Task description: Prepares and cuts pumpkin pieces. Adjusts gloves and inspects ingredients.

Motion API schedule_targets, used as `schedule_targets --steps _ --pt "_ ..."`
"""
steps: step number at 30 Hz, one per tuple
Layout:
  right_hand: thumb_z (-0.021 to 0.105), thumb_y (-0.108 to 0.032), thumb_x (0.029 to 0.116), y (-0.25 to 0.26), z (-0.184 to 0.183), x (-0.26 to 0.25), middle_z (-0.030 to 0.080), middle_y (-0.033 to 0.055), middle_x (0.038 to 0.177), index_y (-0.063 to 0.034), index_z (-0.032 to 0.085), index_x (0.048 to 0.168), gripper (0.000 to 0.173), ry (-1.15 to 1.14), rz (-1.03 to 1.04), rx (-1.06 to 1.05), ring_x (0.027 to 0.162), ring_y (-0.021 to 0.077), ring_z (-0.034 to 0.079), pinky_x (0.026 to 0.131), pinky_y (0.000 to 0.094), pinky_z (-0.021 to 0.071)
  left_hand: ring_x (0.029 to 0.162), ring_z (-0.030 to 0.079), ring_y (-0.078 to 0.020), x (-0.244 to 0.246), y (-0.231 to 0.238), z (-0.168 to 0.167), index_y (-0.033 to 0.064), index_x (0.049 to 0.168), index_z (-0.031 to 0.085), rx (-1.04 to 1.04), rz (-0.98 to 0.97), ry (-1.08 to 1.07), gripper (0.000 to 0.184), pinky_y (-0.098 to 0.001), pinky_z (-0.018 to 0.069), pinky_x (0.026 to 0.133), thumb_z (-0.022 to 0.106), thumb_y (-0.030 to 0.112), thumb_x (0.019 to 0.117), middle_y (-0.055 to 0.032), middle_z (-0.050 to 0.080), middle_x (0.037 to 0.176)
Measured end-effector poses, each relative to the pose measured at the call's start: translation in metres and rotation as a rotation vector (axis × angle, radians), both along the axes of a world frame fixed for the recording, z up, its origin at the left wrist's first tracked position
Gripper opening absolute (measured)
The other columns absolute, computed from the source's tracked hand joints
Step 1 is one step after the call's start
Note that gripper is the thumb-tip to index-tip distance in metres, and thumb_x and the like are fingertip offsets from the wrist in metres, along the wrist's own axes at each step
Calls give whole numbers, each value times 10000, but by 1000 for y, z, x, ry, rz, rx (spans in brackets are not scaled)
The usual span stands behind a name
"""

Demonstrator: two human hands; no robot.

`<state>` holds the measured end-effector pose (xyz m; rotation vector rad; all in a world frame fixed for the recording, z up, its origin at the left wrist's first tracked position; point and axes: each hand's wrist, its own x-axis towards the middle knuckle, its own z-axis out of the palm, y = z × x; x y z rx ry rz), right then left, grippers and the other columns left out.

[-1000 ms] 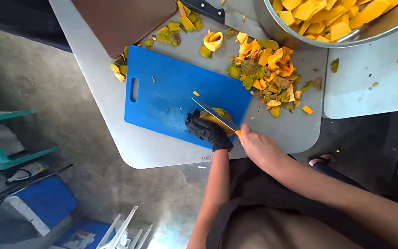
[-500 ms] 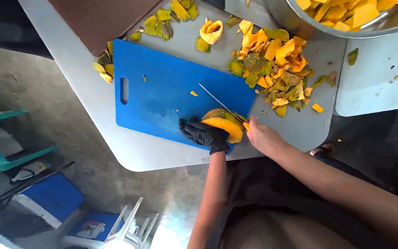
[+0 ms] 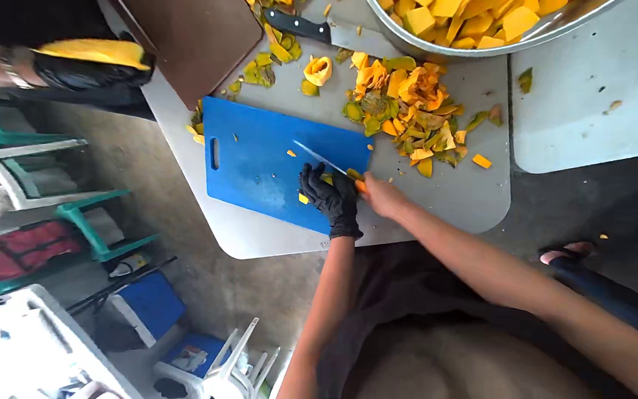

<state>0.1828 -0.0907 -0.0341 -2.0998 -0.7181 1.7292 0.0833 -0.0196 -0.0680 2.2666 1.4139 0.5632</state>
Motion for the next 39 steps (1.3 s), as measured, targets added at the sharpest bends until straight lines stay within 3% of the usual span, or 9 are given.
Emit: schedule_targets --steps 1,4,6,9,13,19,22,31,39 --pt "516 -218 1091 -5 -7 11 642 317 1164 39 404 1454 458 71 -66 37 1056 473 664 902 618 522 1447 379 -400 -4 2 1 -61 1303 565 -25 -2 -2 424 -502 249 1213 571 192 964 -245 518 1460" --pt "519 -316 1089 -26 -20 33 636 235 941 0 414 1467 503 108 -365 114 720 343 649 668 519 561 1440 409 -342 -7 7 1 -16 1311 593 -40 7 38 380 -485 264 1208 476 206 1027 -194 549 1450" --pt "484 -354 1101 -37 -7 44 581 172 858 -20 400 1457 496 113 -469 113 635 276 588 607 458 531 1380 484 -322 -10 12 4 42 1263 659 -14 -28 153 391 -497 300 1173 374 225 1068 -166 591 1409" --pt "442 -343 1114 -53 27 35 628 218 933 38 470 1351 450 -18 -392 177 793 349 656 741 532 547 1212 625 -327 -18 30 10 92 1148 746 36 -154 275 427 -553 390 1064 362 266 1077 -149 710 1221" --pt "446 -324 1111 -77 42 -19 646 211 868 65 545 1225 417 -110 -216 183 827 376 680 764 538 552 1125 637 -344 -27 36 11 72 1120 732 -45 -64 258 374 -528 454 970 438 288 1036 -167 706 1149" --pt "449 -444 1093 -76 40 -39 668 247 970 75 629 1106 549 -92 -74 161 937 400 684 821 544 530 1243 563 -345 -39 33 16 95 1200 702 -103 305 281 379 -535 411 1028 389 257 1061 -165 650 1272" --pt "422 -471 1094 -69 38 -43 667 248 994 69 609 1131 573 -105 4 161 963 402 686 829 540 531 1245 575 -319 -35 36 9 114 1212 706 -120 436 254 396 -523 423 1026 373 259 1054 -142 655 1278" --pt "428 -446 1096 -62 37 -58 685 270 972 94 600 1161 571 -181 29 132 941 429 704 807 543 547 1235 563 -332 -32 32 7 136 1212 712 -191 457 217 395 -551 406 1000 378 256 1039 -144 646 1274" --pt "416 -469 1098 -29 43 -50 696 268 1003 84 607 1188 591 -101 36 -49 1005 423 697 858 558 528 1139 583 -330 -32 32 -2 38 1055 722 -159 444 131 376 -524 403 989 382 194 1011 -170 664 1134"
